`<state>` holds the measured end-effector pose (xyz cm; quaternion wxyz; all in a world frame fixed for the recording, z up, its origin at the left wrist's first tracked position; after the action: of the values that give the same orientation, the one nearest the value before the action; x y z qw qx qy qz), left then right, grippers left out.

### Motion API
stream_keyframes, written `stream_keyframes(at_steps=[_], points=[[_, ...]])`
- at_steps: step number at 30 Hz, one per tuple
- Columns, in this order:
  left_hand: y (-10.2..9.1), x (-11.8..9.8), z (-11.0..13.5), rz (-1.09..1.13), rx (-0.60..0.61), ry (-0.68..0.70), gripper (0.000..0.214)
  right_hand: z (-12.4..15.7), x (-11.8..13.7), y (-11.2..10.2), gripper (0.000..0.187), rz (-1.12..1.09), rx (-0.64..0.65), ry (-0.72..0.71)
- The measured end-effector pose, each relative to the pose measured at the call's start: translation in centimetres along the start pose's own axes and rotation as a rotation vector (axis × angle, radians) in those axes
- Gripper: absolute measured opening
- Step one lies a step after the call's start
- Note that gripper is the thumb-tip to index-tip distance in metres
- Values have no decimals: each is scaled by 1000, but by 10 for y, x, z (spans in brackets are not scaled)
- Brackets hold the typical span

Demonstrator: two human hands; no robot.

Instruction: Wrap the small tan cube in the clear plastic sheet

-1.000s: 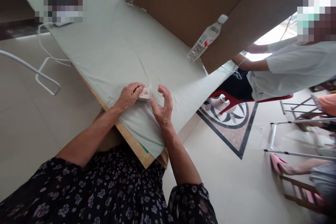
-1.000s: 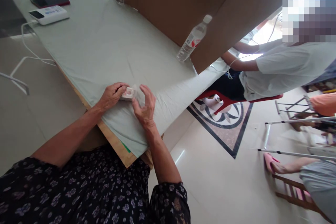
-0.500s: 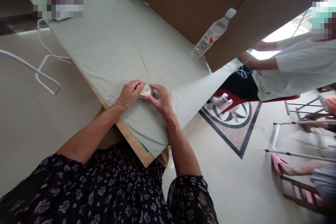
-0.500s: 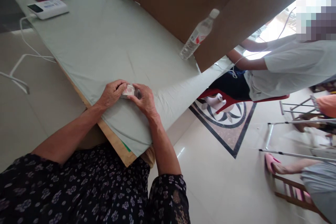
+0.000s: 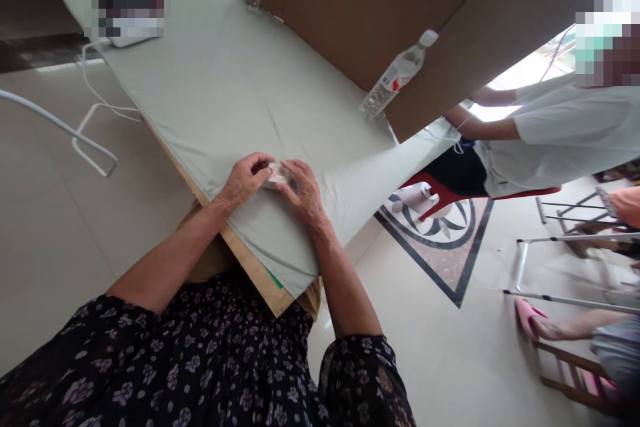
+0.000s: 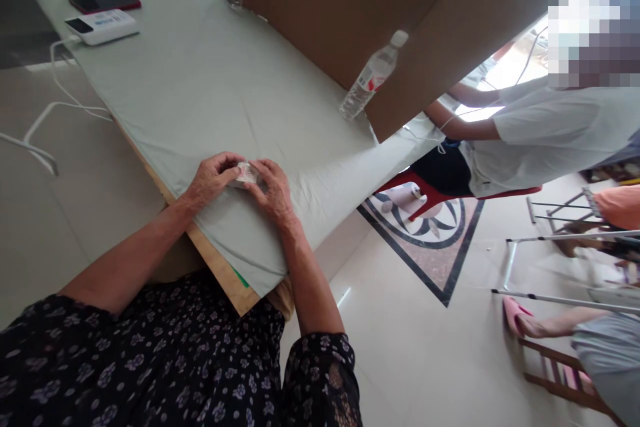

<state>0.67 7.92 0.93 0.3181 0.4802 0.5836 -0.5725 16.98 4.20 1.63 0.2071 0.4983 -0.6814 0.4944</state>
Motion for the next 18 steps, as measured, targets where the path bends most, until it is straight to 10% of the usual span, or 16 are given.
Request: stream_keyframes(at_steps=[18], points=[[-1,4,-2,29,-31,-12,32,1,5,4,37,75,-34,-37]])
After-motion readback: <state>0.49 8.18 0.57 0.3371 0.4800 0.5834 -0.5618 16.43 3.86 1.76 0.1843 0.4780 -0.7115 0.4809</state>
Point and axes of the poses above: each hand's wrist, its own z-axis away from the middle knuckle, its own y-axis out of the palm, x = y × z, the point moved 8 cm from there along -z, towards the middle knuckle, and after that the axes turned 13 degrees about -z, right-handed, at the moved point
